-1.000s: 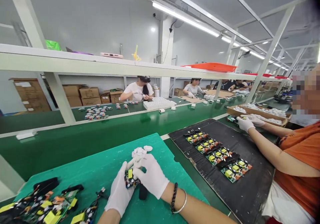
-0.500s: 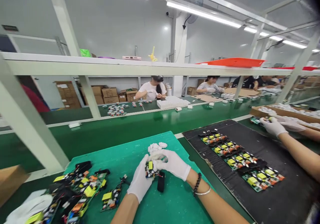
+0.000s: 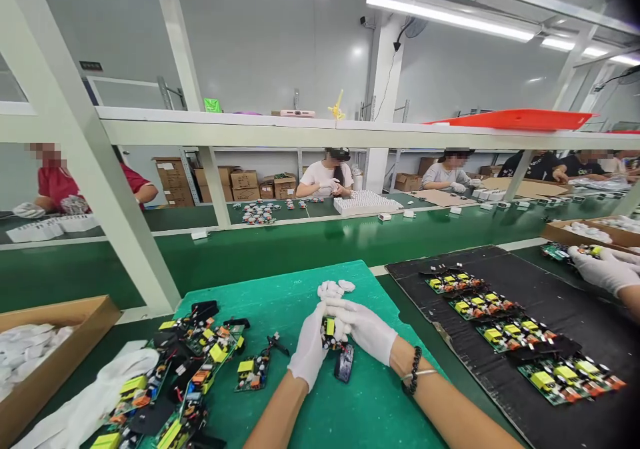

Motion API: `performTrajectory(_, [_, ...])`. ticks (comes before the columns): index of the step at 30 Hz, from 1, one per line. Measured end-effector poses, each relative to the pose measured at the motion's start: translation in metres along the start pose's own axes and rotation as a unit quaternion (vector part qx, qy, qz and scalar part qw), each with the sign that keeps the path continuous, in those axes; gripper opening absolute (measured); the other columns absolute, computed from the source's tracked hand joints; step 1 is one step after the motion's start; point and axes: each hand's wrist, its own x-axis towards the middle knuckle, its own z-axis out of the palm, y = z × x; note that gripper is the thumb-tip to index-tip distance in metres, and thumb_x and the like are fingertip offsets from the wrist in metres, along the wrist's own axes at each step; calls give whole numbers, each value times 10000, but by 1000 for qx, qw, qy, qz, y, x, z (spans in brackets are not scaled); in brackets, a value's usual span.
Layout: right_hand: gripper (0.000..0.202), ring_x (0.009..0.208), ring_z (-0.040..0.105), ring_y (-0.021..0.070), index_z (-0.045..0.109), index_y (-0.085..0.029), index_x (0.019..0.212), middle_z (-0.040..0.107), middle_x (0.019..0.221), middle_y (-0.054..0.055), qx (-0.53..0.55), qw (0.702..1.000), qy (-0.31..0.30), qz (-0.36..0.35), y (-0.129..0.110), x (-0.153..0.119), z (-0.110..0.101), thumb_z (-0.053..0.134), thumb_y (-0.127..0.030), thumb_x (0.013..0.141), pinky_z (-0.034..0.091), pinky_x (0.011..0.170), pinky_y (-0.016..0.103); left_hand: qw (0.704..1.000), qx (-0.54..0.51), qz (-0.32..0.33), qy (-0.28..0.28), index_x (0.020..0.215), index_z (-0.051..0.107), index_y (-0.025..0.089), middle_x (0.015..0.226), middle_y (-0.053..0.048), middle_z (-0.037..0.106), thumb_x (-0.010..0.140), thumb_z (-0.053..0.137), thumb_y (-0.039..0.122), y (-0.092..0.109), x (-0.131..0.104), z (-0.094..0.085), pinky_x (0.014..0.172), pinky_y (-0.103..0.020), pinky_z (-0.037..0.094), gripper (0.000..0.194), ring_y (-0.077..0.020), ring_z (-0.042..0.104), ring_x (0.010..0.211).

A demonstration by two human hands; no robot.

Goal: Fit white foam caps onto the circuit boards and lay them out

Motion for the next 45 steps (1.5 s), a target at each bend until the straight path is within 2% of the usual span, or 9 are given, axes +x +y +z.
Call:
performTrajectory(3, [404, 422, 372, 40, 576, -152, 1076, 644, 855, 69, 25, 1000, 9, 16, 6, 0, 4, 611, -244, 684, 291, 421, 197, 995, 75, 58, -16, 584, 527, 146, 425, 41, 477, 640, 600, 443, -7, 3, -3, 391, -202, 290, 311, -66, 389, 362])
performTrajectory(10, [439, 432, 407, 40, 576, -193, 1044, 595, 1087, 69, 28, 998, 51, 31, 2, -2, 9, 576, -159, 606, 273, 398, 188, 992, 102, 71, -13, 552, 523, 136, 463, 25, 509, 607, 627, 456, -6, 0, 0, 413, -205, 313, 341, -75, 432, 410])
performTrajectory(16, [364, 766, 542, 133, 567, -219, 1094, 571, 1119, 43, -33, 999, -8, -18, -5, -9, 13, 575, -251, 732, 426, 695, 256, 996, -34, -18, 75, 760, 596, 146, 544, 4, 590, 621, 644, 381, 6, -3, 4, 436, -211, 371, 277, -100, 513, 440])
performTrajectory(20, [436, 1122, 437, 227, 549, -214, 1131, 513, 1219, 55, -172, 982, 5, -76, 5, -5, 8, 611, -362, 725, 316, 966, 378, 992, -41, -31, 117, 777, 595, 162, 568, 8, 604, 644, 629, 342, 7, -4, 2, 439, -206, 375, 226, -99, 523, 449])
performTrajectory(25, [524, 1155, 423, 227, 461, -227, 1224, 473, 1265, 72, -223, 969, 46, -94, 16, -2, 6, 566, -424, 750, 282, 1009, 404, 990, -34, -34, 133, 829, 593, 185, 623, 2, 625, 658, 610, 313, 10, -7, 2, 453, -206, 385, 214, -106, 549, 487])
performTrajectory(30, [621, 1186, 384, 205, 330, -231, 1309, 408, 1316, 67, -213, 973, 17, -89, 16, -4, 13, 564, -396, 757, 248, 1034, 362, 991, -29, -32, 129, 775, 586, 179, 590, 9, 613, 654, 601, 314, 10, -6, 1, 453, -208, 392, 182, -107, 545, 472])
performTrajectory(34, [596, 1199, 356, 214, 378, -244, 1282, 447, 1278, 59, -224, 965, 107, -90, 19, -4, 18, 586, -365, 737, 207, 1046, 385, 993, -19, -21, 114, 720, 580, 160, 592, -3, 620, 652, 594, 330, 8, -5, 0, 472, -221, 408, 184, -116, 553, 478])
performTrajectory(39, [568, 1201, 357, 231, 487, -221, 1193, 439, 1283, 69, -138, 986, 48, -76, 18, 0, 11, 650, -393, 676, 241, 1024, 384, 997, 12, 14, 81, 672, 587, 152, 585, 0, 622, 637, 606, 340, 2, -3, 2, 494, -214, 403, 192, -118, 555, 517])
performTrajectory(45, [463, 1090, 475, 254, 594, -189, 1058, 572, 1140, 75, -71, 989, 90, -96, 19, 1, 8, 685, -352, 634, 317, 970, 413, 997, 49, 40, 46, 643, 610, 146, 613, -22, 641, 646, 598, 388, -3, -4, 3, 542, -212, 407, 243, -140, 581, 614])
